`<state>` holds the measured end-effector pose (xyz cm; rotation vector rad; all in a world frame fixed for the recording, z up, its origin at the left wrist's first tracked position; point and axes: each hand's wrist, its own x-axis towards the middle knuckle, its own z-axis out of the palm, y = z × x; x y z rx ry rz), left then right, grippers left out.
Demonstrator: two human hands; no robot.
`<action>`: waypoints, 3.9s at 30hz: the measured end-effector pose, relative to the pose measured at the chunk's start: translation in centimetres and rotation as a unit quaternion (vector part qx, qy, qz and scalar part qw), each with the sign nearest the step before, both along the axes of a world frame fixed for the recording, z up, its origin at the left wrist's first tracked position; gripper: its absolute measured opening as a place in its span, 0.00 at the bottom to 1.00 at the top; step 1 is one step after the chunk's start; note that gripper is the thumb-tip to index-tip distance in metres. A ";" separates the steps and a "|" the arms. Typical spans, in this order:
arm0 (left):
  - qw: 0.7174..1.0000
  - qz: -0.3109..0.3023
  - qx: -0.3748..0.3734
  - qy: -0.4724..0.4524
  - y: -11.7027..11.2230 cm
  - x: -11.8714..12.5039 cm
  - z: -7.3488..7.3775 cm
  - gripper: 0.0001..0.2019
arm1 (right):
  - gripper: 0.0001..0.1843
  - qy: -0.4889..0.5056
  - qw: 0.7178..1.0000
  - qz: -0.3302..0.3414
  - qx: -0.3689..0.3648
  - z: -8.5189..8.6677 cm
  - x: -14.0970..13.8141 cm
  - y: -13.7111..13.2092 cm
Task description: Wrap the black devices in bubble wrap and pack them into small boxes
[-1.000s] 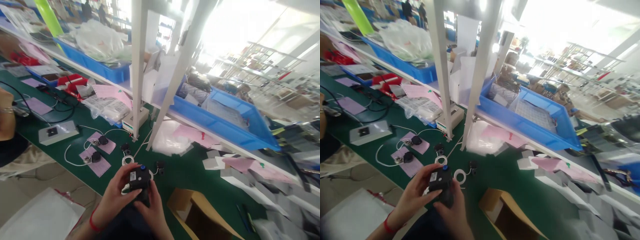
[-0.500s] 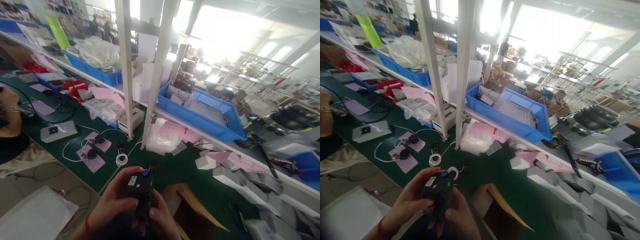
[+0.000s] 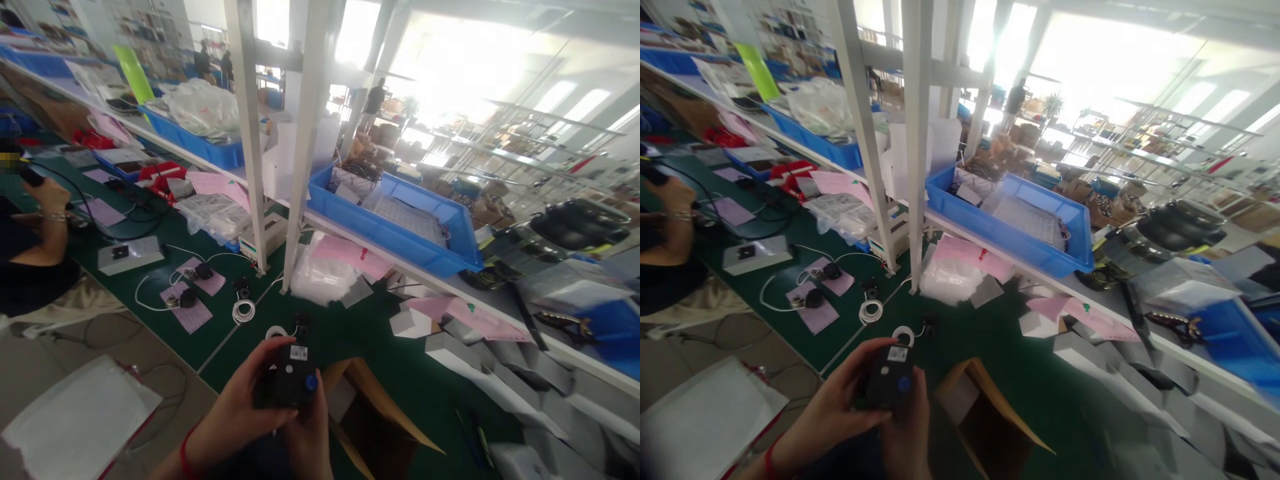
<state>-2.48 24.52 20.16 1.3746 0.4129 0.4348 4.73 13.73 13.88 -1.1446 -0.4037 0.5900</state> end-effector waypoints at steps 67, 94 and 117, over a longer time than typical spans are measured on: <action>0.983 0.092 -0.153 0.049 1.5 1.5 -0.2 0.32 | 0.26 0.065 0.991 0.115 -0.025 2.8 0.8 0.4; 0.886 0.206 0.412 -0.049 1.1 1.6 0.7 0.11 | 0.19 -0.006 0.993 0.055 -0.106 2.0 1.2 -0.1; 0.869 0.244 0.426 -0.065 0.2 2.1 0.5 0.09 | 0.06 -0.253 0.948 -0.091 -0.171 2.7 1.5 0.3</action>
